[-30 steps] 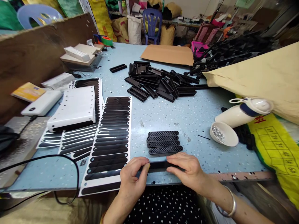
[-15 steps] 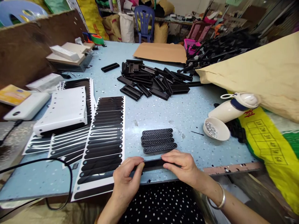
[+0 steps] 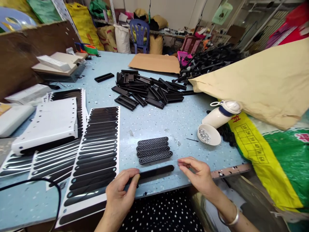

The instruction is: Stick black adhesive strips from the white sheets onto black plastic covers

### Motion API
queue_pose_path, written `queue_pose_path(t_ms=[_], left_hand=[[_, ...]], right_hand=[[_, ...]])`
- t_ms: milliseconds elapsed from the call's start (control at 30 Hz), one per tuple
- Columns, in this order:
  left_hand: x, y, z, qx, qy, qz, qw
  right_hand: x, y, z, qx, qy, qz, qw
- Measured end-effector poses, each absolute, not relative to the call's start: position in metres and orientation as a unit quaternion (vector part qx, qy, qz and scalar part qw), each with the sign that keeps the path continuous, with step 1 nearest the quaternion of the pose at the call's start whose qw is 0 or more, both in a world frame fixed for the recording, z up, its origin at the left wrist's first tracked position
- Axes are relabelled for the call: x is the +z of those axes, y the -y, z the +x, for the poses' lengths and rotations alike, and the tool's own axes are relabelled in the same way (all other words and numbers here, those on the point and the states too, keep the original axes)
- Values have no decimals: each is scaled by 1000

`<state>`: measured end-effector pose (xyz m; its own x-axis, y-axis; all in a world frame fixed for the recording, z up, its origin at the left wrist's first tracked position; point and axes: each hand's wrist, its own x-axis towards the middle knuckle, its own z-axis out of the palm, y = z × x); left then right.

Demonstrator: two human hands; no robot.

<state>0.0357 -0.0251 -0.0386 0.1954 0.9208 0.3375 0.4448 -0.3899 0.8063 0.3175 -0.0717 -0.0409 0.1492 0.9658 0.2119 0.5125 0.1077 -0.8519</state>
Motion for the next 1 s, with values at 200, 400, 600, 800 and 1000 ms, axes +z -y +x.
queue_pose_path(t_ms=[200, 400, 600, 800, 1000], left_hand=[[-40, 24, 35, 423, -472, 725, 270], [-43, 25, 34, 413, -474, 729, 271], [-45, 25, 32, 417, -470, 728, 274], [-45, 24, 31, 412, -459, 737, 275], [-44, 24, 32, 414, -461, 733, 282]], right_hand=[[-35, 62, 288, 272, 580, -619, 454], [-40, 56, 273, 289, 562, -635, 444], [-42, 49, 285, 339, 563, -616, 435], [-42, 41, 289, 381, 558, -611, 413], [-42, 41, 289, 370, 581, -593, 417]])
